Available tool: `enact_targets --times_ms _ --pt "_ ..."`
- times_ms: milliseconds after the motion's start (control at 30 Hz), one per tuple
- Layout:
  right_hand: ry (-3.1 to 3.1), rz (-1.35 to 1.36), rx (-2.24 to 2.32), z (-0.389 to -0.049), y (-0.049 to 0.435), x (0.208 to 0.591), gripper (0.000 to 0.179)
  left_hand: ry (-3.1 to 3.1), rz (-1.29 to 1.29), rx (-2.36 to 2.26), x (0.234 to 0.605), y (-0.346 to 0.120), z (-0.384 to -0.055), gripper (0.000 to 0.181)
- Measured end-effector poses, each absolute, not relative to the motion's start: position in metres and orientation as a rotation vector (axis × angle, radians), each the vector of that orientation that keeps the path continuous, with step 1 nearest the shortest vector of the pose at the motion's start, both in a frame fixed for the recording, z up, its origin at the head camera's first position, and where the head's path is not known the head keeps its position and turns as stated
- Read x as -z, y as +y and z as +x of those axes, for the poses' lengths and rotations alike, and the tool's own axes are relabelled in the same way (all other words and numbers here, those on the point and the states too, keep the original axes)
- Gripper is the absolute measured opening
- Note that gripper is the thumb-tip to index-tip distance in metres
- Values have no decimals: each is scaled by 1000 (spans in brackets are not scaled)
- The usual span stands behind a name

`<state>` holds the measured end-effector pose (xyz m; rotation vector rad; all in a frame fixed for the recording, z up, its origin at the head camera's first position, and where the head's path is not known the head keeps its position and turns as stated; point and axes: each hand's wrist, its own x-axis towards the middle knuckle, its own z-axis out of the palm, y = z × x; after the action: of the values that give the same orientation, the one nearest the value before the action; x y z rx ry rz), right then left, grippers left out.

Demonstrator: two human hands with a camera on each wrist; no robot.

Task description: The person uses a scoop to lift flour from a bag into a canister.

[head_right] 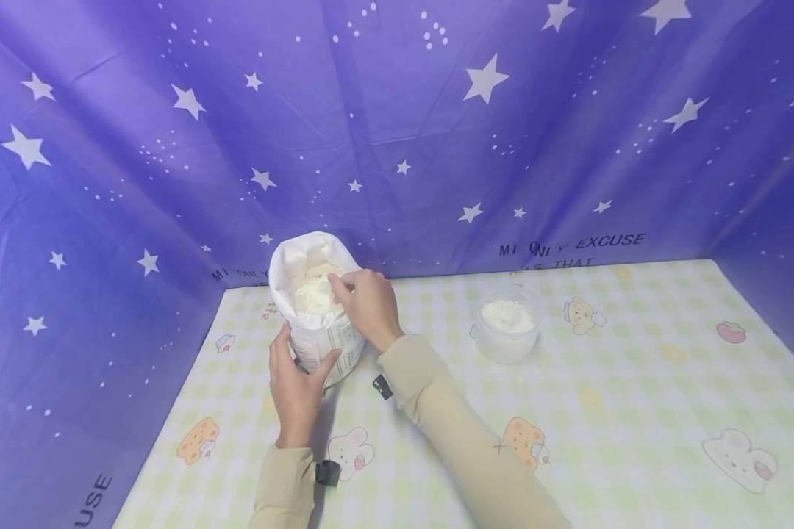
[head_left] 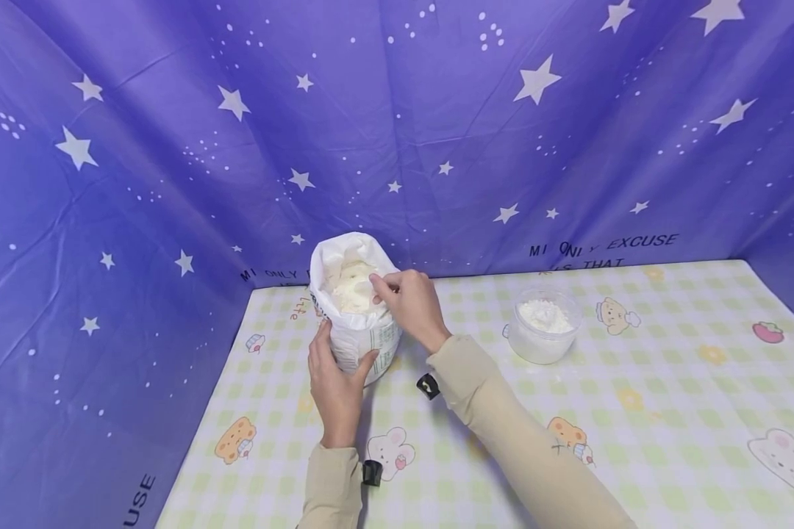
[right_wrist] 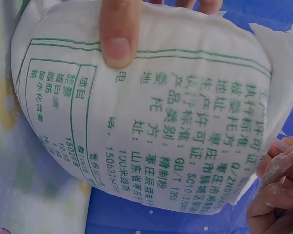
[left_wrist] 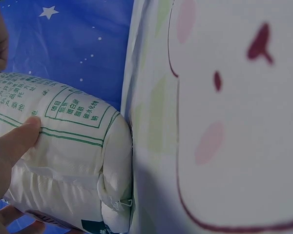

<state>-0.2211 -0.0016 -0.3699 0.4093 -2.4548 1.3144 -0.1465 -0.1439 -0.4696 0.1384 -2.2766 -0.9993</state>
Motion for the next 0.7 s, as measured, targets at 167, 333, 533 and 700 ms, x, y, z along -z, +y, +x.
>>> enact_targets --times_ms 167,333,533,700 --pt "-2450 412 -1457 -219 3 368 42 -2274 156 1010 468 -142 -145 89" --pt "-2483 400 -1506 -219 3 367 41 -2282 164 1021 468 -142 -145 89" --pt "-2528 439 -1502 -219 -3 365 40 -2277 167 1025 467 -141 -144 89" --pt "-2549 449 -1496 -219 -6 365 39 -2279 166 1025 469 -141 -145 88"
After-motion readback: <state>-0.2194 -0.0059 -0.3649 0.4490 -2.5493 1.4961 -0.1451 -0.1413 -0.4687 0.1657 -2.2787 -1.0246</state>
